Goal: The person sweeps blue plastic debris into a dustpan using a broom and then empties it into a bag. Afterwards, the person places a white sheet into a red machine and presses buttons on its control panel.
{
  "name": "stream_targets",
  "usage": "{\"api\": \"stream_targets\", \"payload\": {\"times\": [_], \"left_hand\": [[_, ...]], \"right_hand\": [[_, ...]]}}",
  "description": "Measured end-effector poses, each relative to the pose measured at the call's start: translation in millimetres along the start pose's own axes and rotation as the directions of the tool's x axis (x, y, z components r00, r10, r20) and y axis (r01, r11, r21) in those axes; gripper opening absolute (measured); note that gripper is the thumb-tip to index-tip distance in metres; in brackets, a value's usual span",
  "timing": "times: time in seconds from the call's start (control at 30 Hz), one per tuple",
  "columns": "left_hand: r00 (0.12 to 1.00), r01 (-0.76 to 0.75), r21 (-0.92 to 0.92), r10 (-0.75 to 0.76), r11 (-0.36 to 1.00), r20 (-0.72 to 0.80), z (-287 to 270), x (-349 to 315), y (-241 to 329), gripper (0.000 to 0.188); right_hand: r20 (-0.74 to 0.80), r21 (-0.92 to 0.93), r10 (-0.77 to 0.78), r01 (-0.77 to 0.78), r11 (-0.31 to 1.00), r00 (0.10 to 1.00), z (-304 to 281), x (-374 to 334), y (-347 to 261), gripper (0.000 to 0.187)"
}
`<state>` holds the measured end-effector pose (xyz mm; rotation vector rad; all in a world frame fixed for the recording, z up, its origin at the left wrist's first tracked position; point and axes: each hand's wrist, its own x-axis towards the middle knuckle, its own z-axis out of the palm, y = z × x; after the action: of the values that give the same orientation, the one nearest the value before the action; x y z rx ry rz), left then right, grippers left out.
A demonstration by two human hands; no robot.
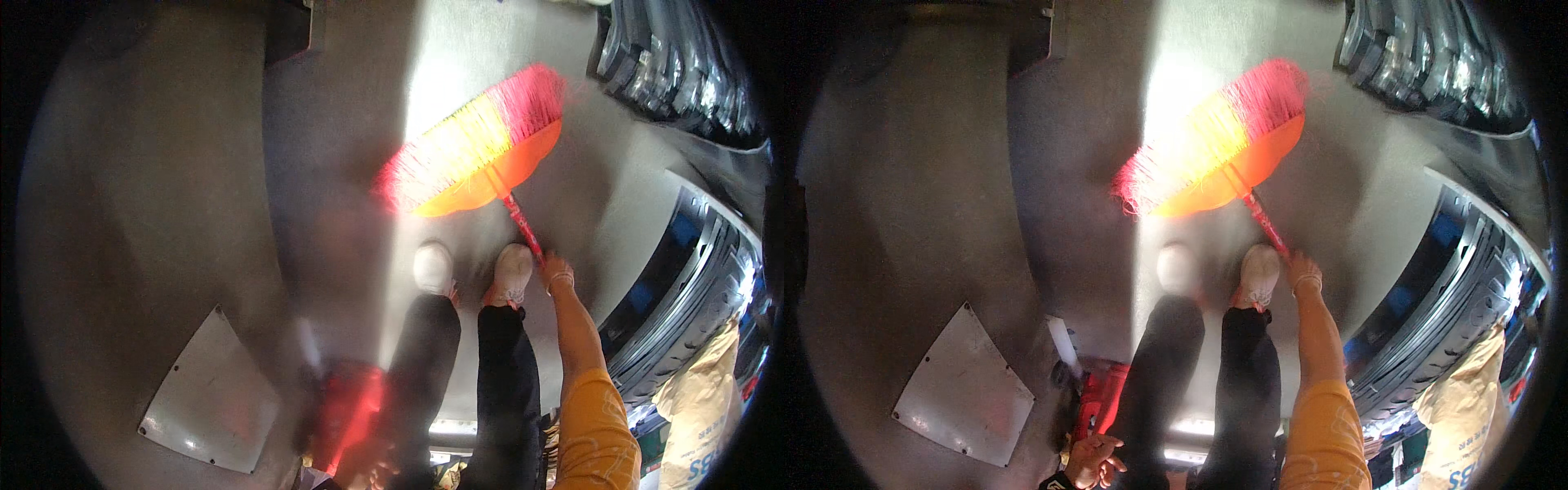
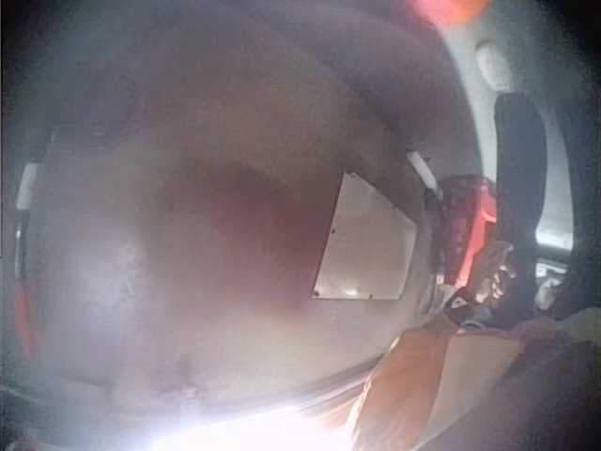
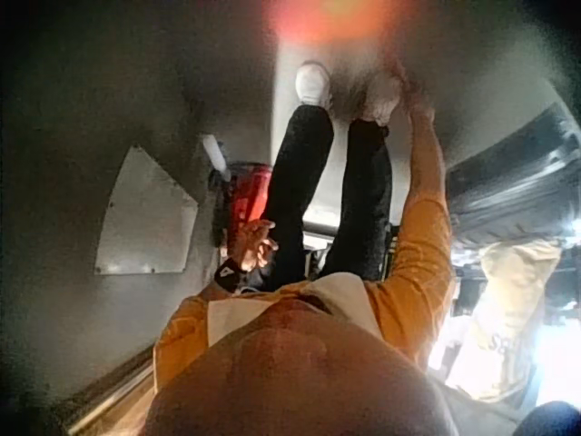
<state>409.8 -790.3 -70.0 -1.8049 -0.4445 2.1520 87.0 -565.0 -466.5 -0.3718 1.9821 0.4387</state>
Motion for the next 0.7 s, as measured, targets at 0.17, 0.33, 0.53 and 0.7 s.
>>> {"api": "stream_targets", "payload": {"times": [0.17, 0.33, 0.53, 0.7], "left_hand": [[0.977, 0.04, 0.267, 0.019, 0.963, -0.213, -4, 7, -8, 0.037], [0.96, -0.233, 0.715, 0.271, 0.659, 0.063, 4, 23, -33, 0.032], [0.941, -0.261, 0.725, 0.336, 0.637, 0.044, 40, -41, -10, 0.029], [0.782, -0.483, 0.734, 0.612, 0.478, 0.117, 66, -130, 67, 0.016]], "right_hand": [[-0.183, 0.167, -0.196, 0.227, 0.96, 0.963, -35, -88, 22, 0.037], [-0.152, 0.529, -0.18, 0.234, 0.816, 0.972, -127, -275, 13, 0.044], [0.101, 0.961, -0.437, 0.027, 0.276, 0.894, -288, -462, 5, 0.036], [0.129, 0.756, -0.354, 0.139, 0.64, 0.926, -369, -526, 26, 0.045]]}}
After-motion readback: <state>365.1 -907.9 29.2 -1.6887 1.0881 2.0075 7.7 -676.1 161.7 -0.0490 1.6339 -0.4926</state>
